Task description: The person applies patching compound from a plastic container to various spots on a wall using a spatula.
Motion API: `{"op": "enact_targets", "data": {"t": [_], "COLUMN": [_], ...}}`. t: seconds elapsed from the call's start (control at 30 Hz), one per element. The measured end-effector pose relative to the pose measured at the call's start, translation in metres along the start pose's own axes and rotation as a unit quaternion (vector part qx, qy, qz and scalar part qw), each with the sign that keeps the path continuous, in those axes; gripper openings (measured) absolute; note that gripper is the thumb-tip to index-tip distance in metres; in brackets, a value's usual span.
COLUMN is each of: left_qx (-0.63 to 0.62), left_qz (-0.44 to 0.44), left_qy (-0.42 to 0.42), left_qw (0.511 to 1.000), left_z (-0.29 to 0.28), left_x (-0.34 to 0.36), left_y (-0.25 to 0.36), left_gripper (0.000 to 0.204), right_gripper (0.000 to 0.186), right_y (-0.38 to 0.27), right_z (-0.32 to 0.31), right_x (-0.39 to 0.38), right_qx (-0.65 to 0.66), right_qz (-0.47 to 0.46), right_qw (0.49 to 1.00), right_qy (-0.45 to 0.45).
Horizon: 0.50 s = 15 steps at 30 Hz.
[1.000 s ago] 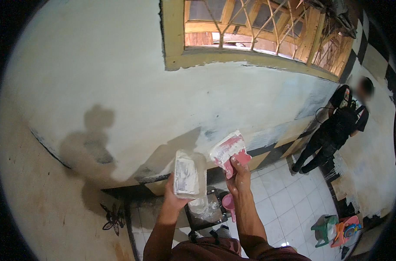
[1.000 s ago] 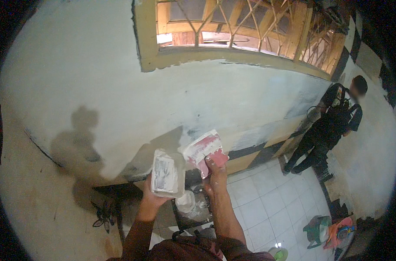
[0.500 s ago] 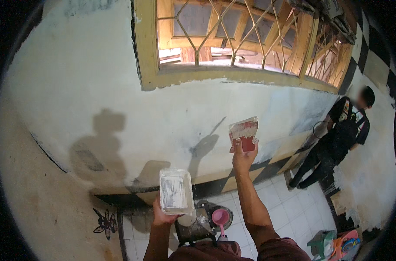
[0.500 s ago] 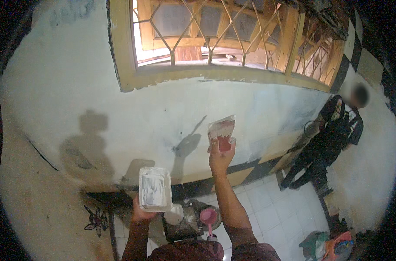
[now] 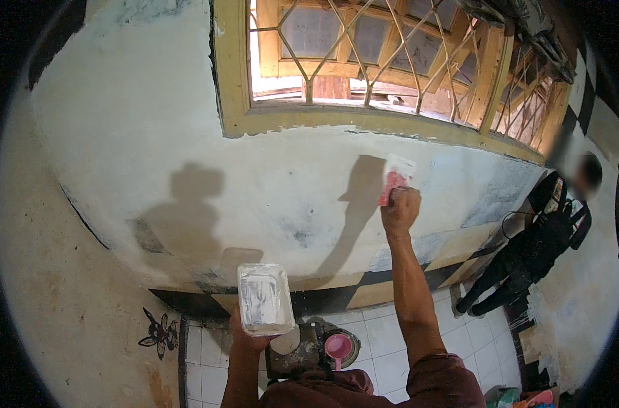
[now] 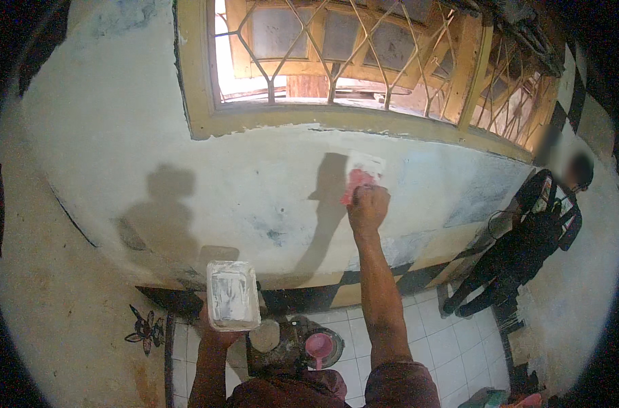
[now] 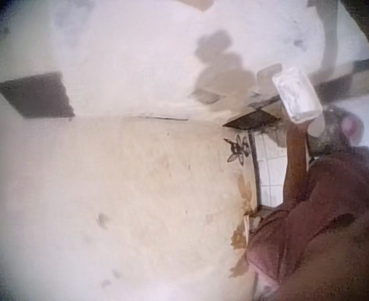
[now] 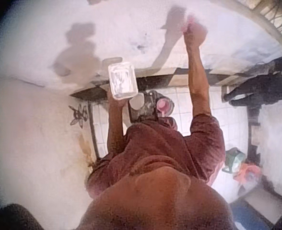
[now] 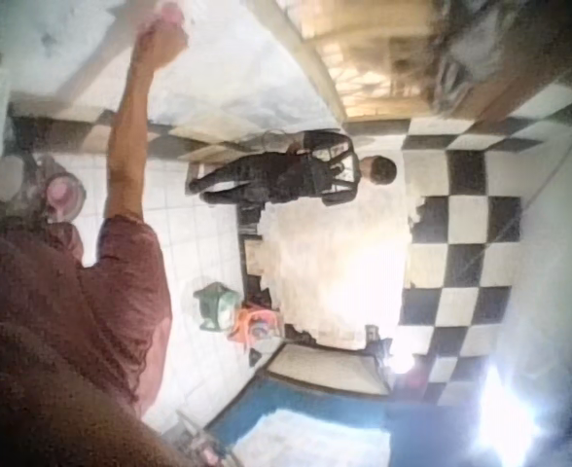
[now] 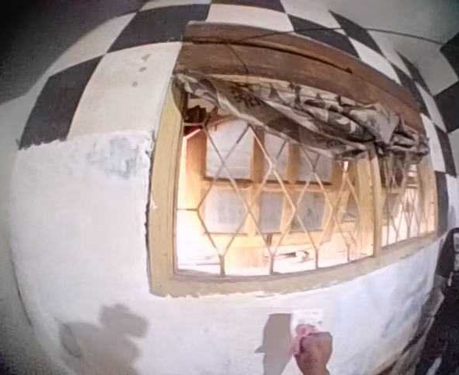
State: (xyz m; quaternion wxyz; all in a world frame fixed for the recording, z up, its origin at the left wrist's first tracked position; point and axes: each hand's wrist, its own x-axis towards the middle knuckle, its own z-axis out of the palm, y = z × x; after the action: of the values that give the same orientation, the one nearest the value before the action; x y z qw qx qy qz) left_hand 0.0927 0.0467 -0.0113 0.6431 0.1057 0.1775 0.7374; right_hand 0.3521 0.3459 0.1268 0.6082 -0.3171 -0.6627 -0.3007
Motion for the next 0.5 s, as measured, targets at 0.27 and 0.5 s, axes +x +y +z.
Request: {"op": "enact_targets", "data": {"t": [0.27, 0.5], "left_qx": [0.272, 0.007], "left_qz": [0.106, -0.002], "left_qy": [-0.013, 0.019], "left_qw": [0.956, 1.0], "left_z": [0.008, 0.007], "left_x": [-0.006, 0.007], "left_y": [-0.001, 0.002], "left_gripper": [0.05, 0.051], "right_gripper": [0.009, 0.012], "right_y": [-0.034, -0.106], "right_z": [-0.037, -0.037], "right_x": [-0.089, -0.232], "right_qx": [0.539, 0.533], "right_qz": [0.612, 0.8], "right_qw": [0.547, 0.256], "right_qy": [0.187, 0.099]}}
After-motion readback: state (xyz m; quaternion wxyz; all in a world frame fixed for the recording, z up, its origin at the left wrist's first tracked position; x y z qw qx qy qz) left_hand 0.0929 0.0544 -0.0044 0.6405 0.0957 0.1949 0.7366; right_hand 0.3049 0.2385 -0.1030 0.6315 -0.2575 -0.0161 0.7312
